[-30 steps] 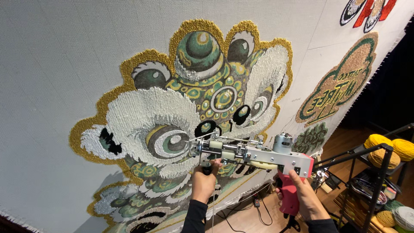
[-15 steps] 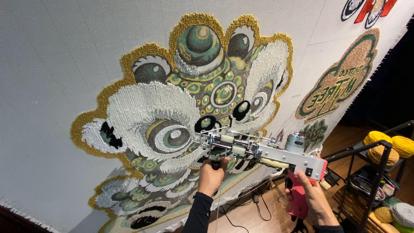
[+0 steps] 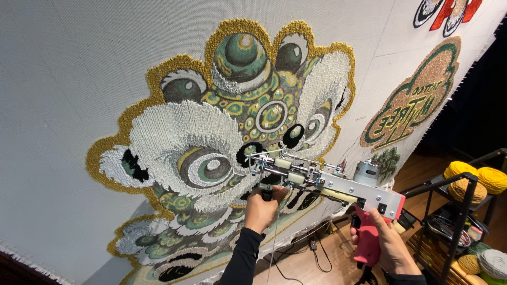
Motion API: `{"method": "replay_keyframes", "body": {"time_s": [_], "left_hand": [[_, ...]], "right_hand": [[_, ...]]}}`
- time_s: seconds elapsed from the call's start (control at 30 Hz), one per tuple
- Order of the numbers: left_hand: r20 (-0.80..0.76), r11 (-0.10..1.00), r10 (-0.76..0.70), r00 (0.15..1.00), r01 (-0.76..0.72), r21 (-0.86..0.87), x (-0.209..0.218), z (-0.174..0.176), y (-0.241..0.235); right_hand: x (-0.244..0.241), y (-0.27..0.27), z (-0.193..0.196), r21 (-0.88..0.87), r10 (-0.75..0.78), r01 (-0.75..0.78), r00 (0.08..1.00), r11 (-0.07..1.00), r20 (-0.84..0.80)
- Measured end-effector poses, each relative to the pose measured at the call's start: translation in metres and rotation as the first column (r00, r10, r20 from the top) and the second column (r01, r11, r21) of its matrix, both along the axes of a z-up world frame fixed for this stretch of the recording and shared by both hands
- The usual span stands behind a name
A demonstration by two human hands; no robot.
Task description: The person uses a handheld tufting gun to apply white yarn onto a large canvas featuring a pre-printed design of a stylized lion head. They systematically move the tool across the surface to fill in specific areas of the design with dense loops of yarn.
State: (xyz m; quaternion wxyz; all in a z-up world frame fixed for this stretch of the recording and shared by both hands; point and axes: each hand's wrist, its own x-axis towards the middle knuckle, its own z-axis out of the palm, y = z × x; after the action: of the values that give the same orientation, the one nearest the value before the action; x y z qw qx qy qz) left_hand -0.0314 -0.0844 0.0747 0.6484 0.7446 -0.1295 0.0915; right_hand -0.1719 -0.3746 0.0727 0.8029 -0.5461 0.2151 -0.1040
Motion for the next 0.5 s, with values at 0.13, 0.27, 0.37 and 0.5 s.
{"method": "replay_keyframes", "body": {"time_s": [0.13, 0.27, 0.37, 0.5], "left_hand": [[0.006, 0.996, -0.088, 0.996, 0.087, 0.027, 0.029, 0.015, -0.004], [-0.14, 0.971, -0.203, 0.969, 0.217, 0.096, 0.06, 0.044, -0.007], [-0.143, 0.948, -0.289, 0.947, 0.304, 0.095, 0.083, 0.067, -0.005], [-0.174, 0.93, -0.368, 0.914, 0.366, -0.044, 0.095, 0.091, 0.003]], "right_hand": [[0.005, -0.003, 0.012, 0.124, 0.123, -0.116, 0.991, 0.986, -0.052], [0.015, 0.008, 0.039, 0.059, 0.242, -0.251, 0.962, 0.966, 0.126], [0.022, 0.025, 0.075, -0.082, 0.227, -0.215, 0.957, 0.973, 0.179], [0.023, 0.054, 0.117, -0.202, 0.144, -0.097, 0.962, 0.975, 0.234]]}}
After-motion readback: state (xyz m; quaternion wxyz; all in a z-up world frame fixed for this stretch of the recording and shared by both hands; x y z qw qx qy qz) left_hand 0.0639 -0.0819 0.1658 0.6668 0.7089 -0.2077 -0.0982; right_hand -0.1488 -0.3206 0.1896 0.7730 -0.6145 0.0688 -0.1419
